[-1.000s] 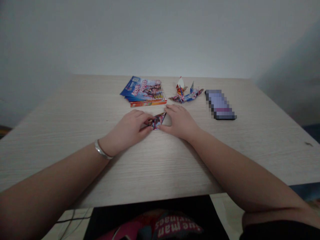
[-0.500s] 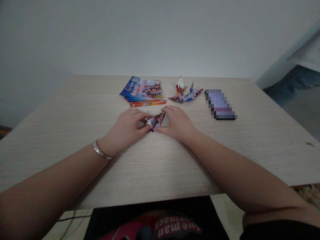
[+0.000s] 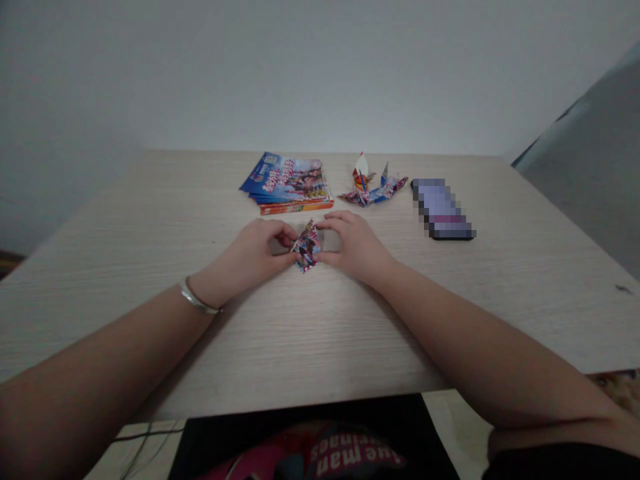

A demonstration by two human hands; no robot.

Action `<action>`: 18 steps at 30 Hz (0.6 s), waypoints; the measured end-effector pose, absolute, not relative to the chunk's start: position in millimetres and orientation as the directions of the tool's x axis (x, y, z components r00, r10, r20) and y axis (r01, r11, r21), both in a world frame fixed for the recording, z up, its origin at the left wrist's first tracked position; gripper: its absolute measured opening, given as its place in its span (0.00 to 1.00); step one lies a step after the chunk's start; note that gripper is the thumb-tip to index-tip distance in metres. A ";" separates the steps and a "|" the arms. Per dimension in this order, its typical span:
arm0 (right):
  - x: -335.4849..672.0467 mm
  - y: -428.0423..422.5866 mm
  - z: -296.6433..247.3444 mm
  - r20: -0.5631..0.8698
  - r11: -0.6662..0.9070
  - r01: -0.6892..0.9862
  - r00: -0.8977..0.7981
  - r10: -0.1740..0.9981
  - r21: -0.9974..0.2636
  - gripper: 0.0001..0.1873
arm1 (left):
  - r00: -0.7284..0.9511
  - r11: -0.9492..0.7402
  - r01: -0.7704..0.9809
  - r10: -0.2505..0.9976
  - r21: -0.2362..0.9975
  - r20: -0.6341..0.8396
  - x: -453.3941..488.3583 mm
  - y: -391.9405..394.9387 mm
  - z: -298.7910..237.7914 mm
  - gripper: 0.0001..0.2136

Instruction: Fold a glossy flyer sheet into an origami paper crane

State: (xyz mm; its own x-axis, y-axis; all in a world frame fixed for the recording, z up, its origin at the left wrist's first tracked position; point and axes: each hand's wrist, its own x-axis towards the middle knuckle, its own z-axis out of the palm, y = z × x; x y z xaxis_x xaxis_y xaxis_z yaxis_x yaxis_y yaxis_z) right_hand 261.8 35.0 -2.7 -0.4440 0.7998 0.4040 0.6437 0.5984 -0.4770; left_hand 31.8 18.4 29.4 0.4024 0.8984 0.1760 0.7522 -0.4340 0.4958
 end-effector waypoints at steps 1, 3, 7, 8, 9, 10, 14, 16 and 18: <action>261.6 35.2 -2.6 0.421 0.610 0.629 -0.445 0.791 -0.482 0.27 | 0.408 -0.443 0.738 0.894 0.509 0.187 31.6 18.7 28.0 0.09; 261.2 34.9 -1.2 0.447 0.639 0.598 -0.459 0.768 -0.483 0.21 | 0.438 -0.486 0.701 0.871 0.521 0.224 30.8 19.6 25.6 0.08; 260.1 32.6 4.9 0.455 0.719 0.555 -0.557 0.695 -0.419 0.06 | 0.522 -0.579 0.657 0.811 0.483 0.262 28.3 20.5 25.0 0.04; 260.0 32.0 6.6 0.449 0.740 0.545 -0.588 0.673 -0.395 0.05 | 0.541 -0.594 0.660 0.801 0.461 0.257 27.5 20.5 25.8 0.03; 259.9 31.4 8.1 0.444 0.759 0.536 -0.615 0.651 -0.370 0.04 | 0.560 -0.609 0.662 0.790 0.438 0.251 26.7 20.3 26.9 0.03; 259.9 30.8 9.4 0.438 0.774 0.530 -0.638 0.634 -0.347 0.03 | 0.580 -0.625 0.661 0.776 0.415 0.246 25.8 20.2 28.0 0.03; 261.1 27.3 13.7 0.411 0.799 0.540 -0.687 0.600 -0.265 0.03 | 0.677 -0.720 0.620 0.692 0.312 0.249 21.7 19.8 32.0 0.04; 261.4 24.5 16.1 0.393 0.800 0.560 -0.700 0.596 -0.217 0.06 | 0.715 -0.756 0.605 0.654 0.249 0.247 20.1 19.4 33.3 0.06; 260.7 21.6 18.8 0.368 0.790 0.593 -0.708 0.603 -0.152 0.08 | 0.729 -0.764 0.619 0.645 0.181 0.229 19.8 18.9 33.9 0.08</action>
